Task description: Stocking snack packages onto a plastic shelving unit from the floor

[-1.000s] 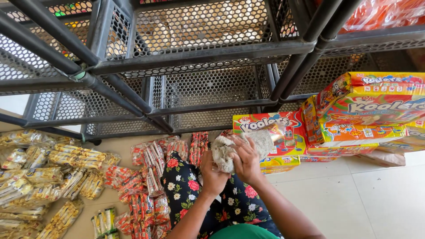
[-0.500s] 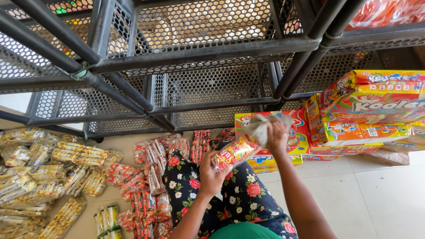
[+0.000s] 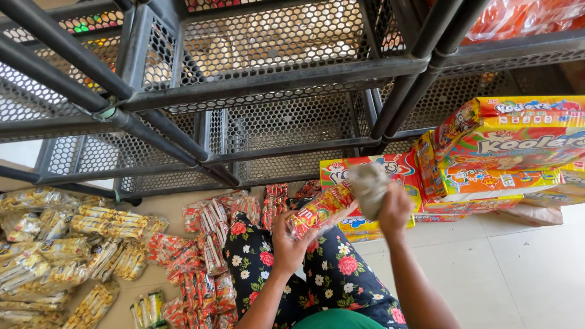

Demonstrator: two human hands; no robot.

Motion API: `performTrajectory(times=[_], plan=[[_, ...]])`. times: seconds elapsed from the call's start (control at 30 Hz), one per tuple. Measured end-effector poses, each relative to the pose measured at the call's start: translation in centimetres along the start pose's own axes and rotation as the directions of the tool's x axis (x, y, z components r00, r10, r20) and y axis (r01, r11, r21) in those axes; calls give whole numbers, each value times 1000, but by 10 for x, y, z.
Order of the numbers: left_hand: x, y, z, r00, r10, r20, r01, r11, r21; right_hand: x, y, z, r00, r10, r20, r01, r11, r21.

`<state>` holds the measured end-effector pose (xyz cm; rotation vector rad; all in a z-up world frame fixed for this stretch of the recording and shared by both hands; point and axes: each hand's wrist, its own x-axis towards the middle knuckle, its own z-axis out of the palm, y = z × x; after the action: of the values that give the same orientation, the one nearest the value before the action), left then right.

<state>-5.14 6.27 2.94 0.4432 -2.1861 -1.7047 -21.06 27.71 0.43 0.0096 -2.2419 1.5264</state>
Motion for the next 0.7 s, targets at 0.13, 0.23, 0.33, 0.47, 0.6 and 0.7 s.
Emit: performTrajectory(times=[0.13,0.23,0.33,0.47,0.6,0.7], plan=[[-3,-25,5,984,-175,23,172,921,-349,-42,-65,16,779,-324,538,244,945,215],[-5,-23,-2,937,-337,88,331,782,-528,-49,-42,40,644,-429,633,469,876,116],[-9,-23,-10,868,-485,109,452,680,-577,-37,3,61,705,-404,582,503,864,-9],[-12,-26,-14,826,-557,90,499,647,-576,-9,46,59,822,-211,529,366,907,-207],[-11,-42,-11,781,-620,80,553,626,-550,2,75,50,844,-90,529,283,912,-297],[-10,-35,-9,818,-571,74,501,643,-579,1,48,39,870,21,493,62,987,-152]])
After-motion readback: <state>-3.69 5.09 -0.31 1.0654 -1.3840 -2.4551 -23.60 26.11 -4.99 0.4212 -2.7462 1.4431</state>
